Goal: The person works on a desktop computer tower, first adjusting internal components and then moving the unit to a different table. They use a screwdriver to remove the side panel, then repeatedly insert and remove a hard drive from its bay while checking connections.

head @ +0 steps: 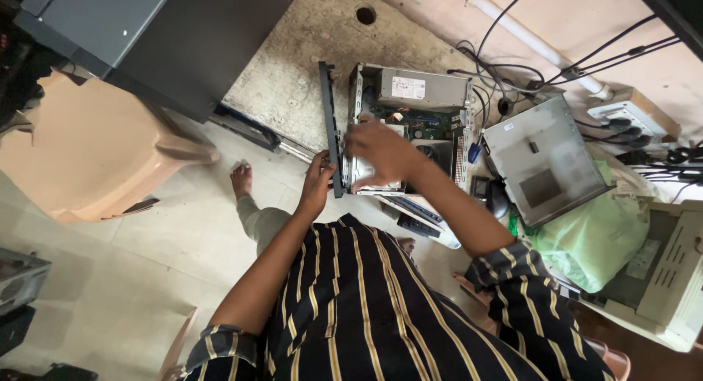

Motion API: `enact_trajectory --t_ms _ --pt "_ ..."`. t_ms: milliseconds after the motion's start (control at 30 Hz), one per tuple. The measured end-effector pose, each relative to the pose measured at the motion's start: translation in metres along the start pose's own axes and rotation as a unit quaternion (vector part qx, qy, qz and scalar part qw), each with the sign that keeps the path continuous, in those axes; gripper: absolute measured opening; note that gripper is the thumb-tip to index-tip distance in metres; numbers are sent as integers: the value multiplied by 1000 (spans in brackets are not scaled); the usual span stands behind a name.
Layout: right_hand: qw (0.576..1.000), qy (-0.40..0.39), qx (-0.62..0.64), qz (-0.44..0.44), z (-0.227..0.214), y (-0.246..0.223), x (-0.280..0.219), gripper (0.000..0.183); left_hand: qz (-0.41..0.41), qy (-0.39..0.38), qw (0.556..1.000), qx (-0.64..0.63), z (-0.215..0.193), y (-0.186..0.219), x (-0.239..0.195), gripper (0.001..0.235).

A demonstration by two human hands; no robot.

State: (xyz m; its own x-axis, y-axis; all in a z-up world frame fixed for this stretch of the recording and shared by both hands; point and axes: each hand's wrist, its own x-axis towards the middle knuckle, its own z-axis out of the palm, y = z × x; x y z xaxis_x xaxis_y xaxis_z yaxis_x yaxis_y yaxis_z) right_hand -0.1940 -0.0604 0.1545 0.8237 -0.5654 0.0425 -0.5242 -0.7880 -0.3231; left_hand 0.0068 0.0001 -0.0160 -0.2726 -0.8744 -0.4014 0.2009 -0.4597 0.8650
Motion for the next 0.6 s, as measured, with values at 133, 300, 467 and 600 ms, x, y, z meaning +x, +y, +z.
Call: enact_trajectory --t_ms 133,300,467,600 --pt "1000 -9 -18 -6 -3 26 -3 70 -1 -1 1000 12 3 -4 -3 58" --pt "999 40 26 17 3 32 -3 55 -34 -5 999 -18 2 -2 -1 61" --pt "908 292 40 299 24 19 -1 37 -85 -11 996 9 8 5 -2 66" --pt "856 249 60 449 58 20 22 35 -83 -12 996 23 6 12 -6 69"
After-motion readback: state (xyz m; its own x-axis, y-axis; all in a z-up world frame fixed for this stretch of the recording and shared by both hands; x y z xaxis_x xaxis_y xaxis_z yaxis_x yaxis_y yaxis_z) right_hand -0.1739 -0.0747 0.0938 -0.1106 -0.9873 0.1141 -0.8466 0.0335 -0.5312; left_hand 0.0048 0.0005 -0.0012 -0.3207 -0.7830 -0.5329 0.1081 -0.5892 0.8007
